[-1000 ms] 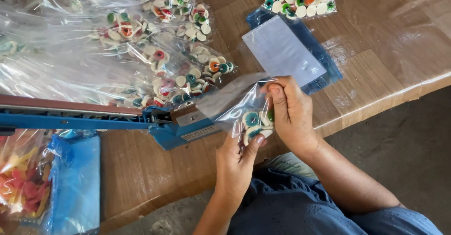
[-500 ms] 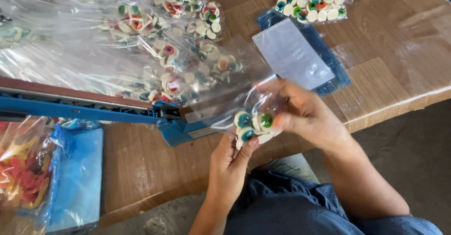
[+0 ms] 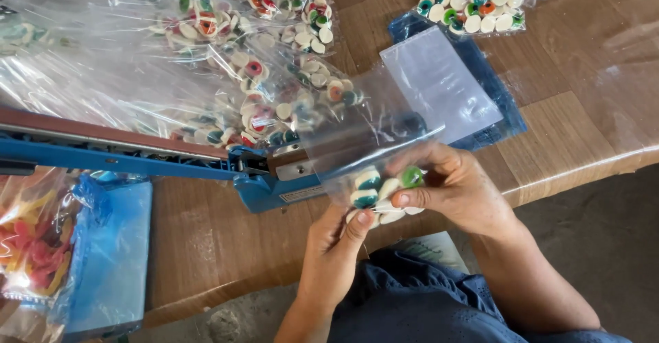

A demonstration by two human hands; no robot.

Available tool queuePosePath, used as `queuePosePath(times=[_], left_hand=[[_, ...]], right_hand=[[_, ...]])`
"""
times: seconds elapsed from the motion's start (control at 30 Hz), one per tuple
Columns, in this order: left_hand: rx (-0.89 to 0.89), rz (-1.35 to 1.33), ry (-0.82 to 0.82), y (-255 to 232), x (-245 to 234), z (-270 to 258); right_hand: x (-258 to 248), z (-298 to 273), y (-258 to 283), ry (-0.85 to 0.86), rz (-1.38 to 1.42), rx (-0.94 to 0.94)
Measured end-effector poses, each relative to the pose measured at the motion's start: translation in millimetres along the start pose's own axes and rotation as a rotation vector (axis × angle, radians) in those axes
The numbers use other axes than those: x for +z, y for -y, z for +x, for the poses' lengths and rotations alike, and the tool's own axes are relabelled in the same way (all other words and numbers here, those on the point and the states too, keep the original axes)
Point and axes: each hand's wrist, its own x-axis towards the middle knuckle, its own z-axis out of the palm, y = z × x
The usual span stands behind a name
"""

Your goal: Sealing small plastic bags filled with decorative items using a manual heat sealer

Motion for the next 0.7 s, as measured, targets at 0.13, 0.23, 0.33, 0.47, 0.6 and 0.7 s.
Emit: queuePosePath(times=[0.13,0.23,0.33,0.47,0.6,0.7], left_hand=[[-0.017,-0.344,0.036,-11,3,10],[-0.006,-0.21,-0.167,9,-5,6],[0.072,-0.292,-0.17,10,-2,1],[0.031,-0.382,-0.083,-7,-4,4],[-0.089,-0.561,-0.149,-6,-6,10],[-0.102,-0.568,-0.131,-12,-3,15]], right_hand=[[10,6,5,-0.043,-0.142,0.028],[18,8,10,-0.034,-0.243,0.012],[15,12,-1,-0.037,-0.05,0.075],[24,16,8,-0.03,-0.123,0.078],[27,18,18,-0.015,-0.117,0.037],[22,19,24,-0.025,-0.192,0.024]])
